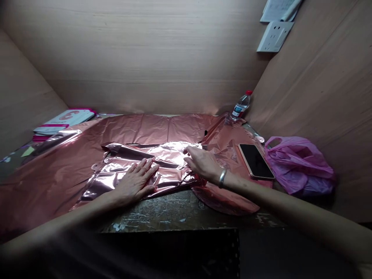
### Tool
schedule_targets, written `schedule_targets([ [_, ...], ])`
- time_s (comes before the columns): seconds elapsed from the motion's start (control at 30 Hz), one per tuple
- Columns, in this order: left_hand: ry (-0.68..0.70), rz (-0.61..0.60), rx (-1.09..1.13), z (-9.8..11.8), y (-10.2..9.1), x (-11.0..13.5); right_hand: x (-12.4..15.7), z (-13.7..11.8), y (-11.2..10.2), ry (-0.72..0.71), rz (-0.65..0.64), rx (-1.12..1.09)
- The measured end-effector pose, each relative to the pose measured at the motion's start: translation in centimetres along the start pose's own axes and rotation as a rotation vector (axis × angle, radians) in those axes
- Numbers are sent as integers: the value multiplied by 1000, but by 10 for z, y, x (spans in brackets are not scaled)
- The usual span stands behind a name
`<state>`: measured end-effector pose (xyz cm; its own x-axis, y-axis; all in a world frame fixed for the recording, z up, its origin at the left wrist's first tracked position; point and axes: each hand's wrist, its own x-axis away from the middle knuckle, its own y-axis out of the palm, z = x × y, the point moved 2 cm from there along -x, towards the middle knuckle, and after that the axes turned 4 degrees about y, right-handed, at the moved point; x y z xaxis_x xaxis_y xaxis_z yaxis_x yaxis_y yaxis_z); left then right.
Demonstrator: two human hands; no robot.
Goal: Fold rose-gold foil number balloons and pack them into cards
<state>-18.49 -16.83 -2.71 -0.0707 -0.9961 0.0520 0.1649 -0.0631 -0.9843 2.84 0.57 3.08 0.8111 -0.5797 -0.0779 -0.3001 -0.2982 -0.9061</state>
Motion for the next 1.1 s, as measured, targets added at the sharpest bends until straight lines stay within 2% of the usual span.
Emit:
schedule_targets([
  [0.03,5,11,6,0,0,0,11,-3,1,-108,35,37],
  [0.1,9,27,14,0,1,-1,33,-9,12,-319,-24,98],
  [0.17,4,31,14,-1,2,-1,47,-12,28,-415,-80,178],
  [0.27,13,0,31,-5,0,-1,49,-14,46,-387,-75,253],
  [0.33,39,-47,75,-7,-3,3,44,-18,50,-374,-59,286],
  [0.5,139,-128,120,0,-17,28,36,-30,44,-401,-49,364],
  [0.63,115,-125,31,8,-24,46,33,-37,40,-425,-74,384],
  [0.8,80,-149,-89,6,-16,44,29,-44,40,-435,-115,430],
  [0.87,61,-123,-87,5,-15,40,29,-45,39,-408,-115,418],
  [1.0,-17,-143,82,8,-37,42,25,-40,37,-376,-107,355],
  [1.1,7,-207,355,18,-66,53,20,-32,36,-493,-118,296],
])
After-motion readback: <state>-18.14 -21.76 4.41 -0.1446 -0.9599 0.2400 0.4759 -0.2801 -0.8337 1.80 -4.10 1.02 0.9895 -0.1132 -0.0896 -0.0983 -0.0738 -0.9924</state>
